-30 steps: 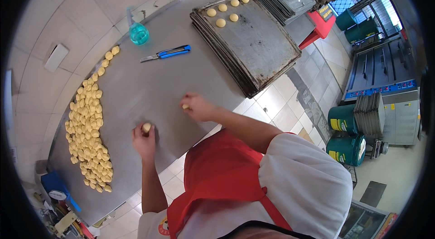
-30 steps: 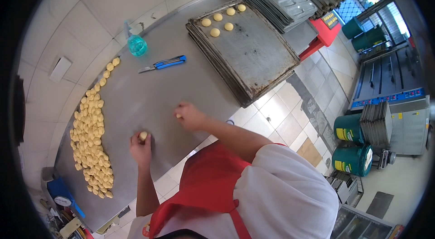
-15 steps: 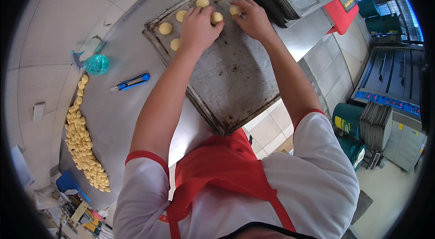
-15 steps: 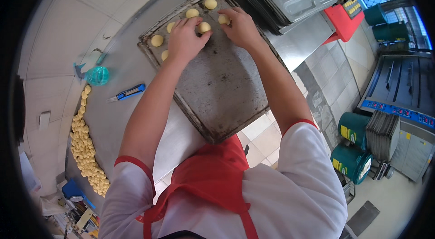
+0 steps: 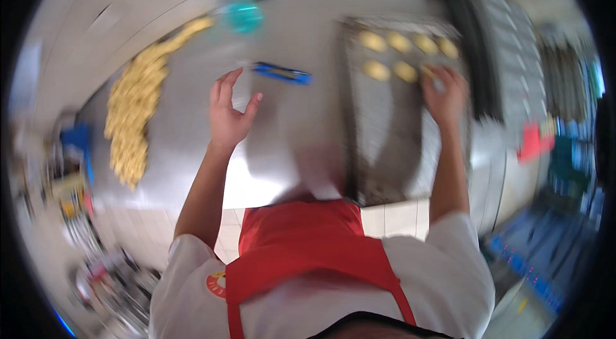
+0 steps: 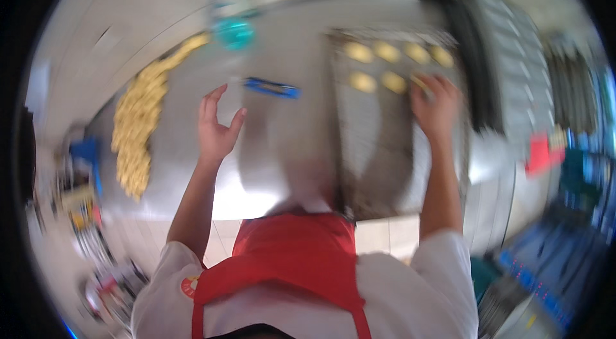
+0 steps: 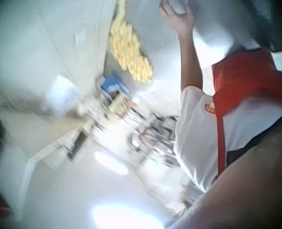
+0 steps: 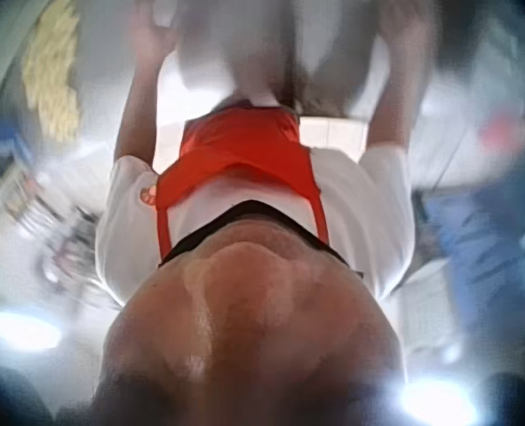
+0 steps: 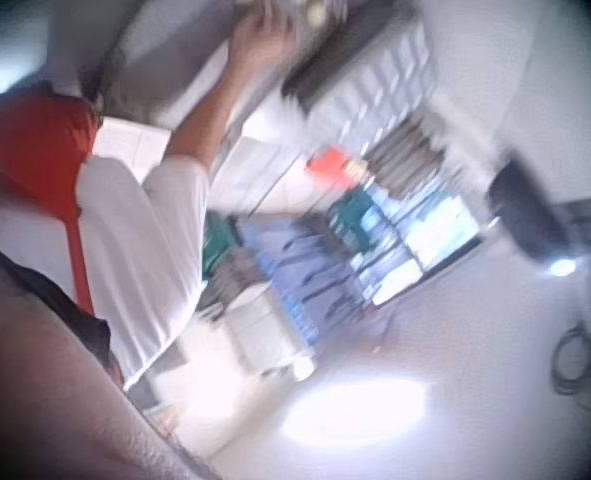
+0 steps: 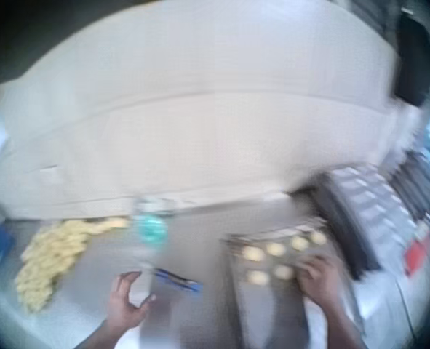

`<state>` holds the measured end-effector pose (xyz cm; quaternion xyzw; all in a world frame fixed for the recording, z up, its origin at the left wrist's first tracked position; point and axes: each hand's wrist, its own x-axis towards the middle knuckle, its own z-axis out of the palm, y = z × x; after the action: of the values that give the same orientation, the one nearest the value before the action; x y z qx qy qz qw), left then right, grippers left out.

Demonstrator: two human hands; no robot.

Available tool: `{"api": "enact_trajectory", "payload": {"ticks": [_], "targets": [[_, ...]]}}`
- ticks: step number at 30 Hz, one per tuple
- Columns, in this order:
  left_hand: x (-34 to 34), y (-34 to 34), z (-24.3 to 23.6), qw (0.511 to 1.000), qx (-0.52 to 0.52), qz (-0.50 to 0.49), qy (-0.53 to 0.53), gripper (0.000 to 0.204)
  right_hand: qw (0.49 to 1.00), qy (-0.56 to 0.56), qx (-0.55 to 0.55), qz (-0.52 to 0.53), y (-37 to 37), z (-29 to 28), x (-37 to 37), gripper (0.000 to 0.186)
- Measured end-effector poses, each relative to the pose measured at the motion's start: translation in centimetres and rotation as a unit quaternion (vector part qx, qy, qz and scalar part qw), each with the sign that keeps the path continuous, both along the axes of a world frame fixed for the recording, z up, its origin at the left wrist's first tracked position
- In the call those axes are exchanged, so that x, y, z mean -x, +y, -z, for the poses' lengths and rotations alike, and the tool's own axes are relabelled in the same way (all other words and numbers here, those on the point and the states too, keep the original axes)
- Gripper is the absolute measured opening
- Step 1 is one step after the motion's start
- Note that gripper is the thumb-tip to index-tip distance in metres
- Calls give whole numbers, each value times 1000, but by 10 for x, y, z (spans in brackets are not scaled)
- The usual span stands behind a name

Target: The person places small dough pieces onto a baking tray, scores the top of each piece using a scoring tool, and carries the tray to a table.

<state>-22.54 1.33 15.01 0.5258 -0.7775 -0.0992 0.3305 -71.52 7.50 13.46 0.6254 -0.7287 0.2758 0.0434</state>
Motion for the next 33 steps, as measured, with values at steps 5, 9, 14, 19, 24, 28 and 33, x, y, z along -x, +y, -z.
{"api": "enact_trajectory", "payload": {"ticks": [5,9,14,19,24,28,33], "targets": [[-221,-39,11,983,-59,-173,-32,42,974,-190,78,-96,-36,-18,-197,24],[-324,-90,35,952,-148,-233,-133,40,917,-254,-53,-303,-120,12,-454,28],[-338,-131,56,949,-184,-176,-186,46,937,-106,-168,-286,-230,52,-652,41],[-374,-60,51,995,3,-102,23,35,941,-226,-47,-248,-178,68,-655,32],[-381,128,59,993,-107,2,53,30,963,-93,-102,-233,21,33,-481,30],[-315,217,108,979,-193,-48,-46,29,966,-31,-136,-217,137,82,-437,33],[-266,116,127,989,-65,43,-126,25,933,10,-70,-352,37,88,-531,27]]}}
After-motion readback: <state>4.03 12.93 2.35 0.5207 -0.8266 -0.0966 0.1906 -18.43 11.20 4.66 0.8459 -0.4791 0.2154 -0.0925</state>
